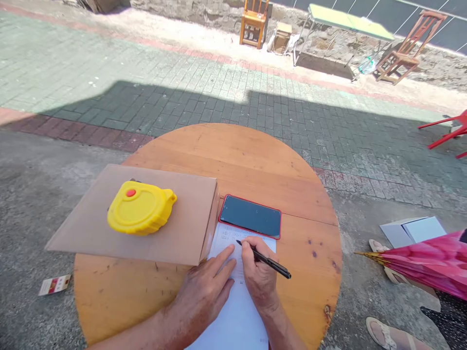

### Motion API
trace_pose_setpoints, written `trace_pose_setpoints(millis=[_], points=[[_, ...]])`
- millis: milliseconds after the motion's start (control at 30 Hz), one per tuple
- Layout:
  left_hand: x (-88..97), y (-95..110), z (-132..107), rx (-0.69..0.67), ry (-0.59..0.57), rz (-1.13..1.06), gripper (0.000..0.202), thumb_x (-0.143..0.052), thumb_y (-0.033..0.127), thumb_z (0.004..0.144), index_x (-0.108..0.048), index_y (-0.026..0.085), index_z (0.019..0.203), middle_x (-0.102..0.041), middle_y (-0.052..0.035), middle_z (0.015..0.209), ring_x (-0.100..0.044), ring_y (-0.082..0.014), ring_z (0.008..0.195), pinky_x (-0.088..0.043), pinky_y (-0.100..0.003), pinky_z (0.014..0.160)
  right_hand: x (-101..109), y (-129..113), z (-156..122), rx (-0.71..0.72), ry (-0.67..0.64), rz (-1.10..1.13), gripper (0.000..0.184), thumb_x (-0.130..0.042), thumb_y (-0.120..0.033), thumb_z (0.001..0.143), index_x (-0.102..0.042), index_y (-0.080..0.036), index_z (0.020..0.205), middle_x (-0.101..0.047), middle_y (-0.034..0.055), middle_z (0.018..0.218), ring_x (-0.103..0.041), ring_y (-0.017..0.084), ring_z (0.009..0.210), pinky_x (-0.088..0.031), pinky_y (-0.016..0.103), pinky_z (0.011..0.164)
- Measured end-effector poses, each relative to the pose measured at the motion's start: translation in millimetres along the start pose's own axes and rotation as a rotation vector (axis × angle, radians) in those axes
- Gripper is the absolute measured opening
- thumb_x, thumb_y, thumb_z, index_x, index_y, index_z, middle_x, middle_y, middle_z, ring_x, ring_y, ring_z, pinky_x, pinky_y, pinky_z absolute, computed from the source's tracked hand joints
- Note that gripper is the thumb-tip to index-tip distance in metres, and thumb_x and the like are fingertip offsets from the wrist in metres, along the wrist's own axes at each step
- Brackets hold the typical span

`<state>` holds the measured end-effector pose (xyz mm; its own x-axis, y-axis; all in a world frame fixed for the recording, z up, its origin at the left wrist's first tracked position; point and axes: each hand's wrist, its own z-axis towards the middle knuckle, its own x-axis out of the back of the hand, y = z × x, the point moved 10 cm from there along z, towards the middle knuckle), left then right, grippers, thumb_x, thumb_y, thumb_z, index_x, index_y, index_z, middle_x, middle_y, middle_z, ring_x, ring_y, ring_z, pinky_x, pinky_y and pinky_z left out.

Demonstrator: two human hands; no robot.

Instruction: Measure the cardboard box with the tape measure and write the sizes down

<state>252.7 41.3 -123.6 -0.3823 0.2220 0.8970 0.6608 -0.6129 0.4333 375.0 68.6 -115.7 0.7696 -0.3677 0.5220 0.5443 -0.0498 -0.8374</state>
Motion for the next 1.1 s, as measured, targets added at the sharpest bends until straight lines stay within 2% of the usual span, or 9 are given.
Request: trace_pose_setpoints(millis=[133, 333, 600, 1100], points=[[-1.1, 1.0, 1.9, -0.001, -0.022, -0.007, 0.035, -0.045, 0.014, 0.088, -0.054, 0.014, 0.122, -0.048, -0.0115, 0.145, -0.068, -0.0242, 0.096, -0.059, -0.039, 0.074, 0.9, 4.0, -0.1, -0.021, 0.009, 0.012, 0.019, -0.053, -0.029, 0.090, -0.063, -0.020, 0.076, -0.050, -0.0061, 0.050, -0.049, 0.011, 0.045, -0.043, 0.023, 0.048], [-0.4, 2.9, 4.3, -0.025, -0.023, 0.014, 0.035, -0.043, 0.013, 0.088, -0.055, 0.014, 0.121, -0.050, -0.0113, 0.143, -0.067, -0.0241, 0.096, -0.058, -0.040, 0.077, 2.7, 3.8, 0.7, -0.026, 0.016, -0.003, 0.020, -0.053, -0.031, 0.090, -0.063, -0.020, 0.078, -0.052, -0.0056, 0.051, -0.051, 0.011, 0.046, -0.044, 0.023, 0.049], [-0.1, 1.9, 4.8, -0.014, -0.046, 0.027, 0.037, -0.044, 0.013, 0.088, -0.055, 0.013, 0.123, -0.050, -0.0115, 0.143, -0.067, -0.0237, 0.098, -0.058, -0.037, 0.075, -2.9, 0.6, 1.8, -0.011, -0.027, -0.031, 0.019, -0.053, -0.030, 0.090, -0.064, -0.020, 0.078, -0.055, -0.0041, 0.054, -0.052, 0.012, 0.048, -0.044, 0.023, 0.049], [-2.6, 0.9, 3.7, 0.000, -0.044, 0.019, 0.037, -0.045, 0.012, 0.086, -0.056, 0.013, 0.122, -0.048, -0.0110, 0.145, -0.067, -0.0247, 0.099, -0.059, -0.038, 0.073, -4.4, -7.4, 4.8, 0.019, -0.026, -0.062, 0.020, -0.053, -0.028, 0.090, -0.064, -0.019, 0.076, -0.061, -0.0021, 0.059, -0.055, 0.012, 0.050, -0.046, 0.023, 0.050]])
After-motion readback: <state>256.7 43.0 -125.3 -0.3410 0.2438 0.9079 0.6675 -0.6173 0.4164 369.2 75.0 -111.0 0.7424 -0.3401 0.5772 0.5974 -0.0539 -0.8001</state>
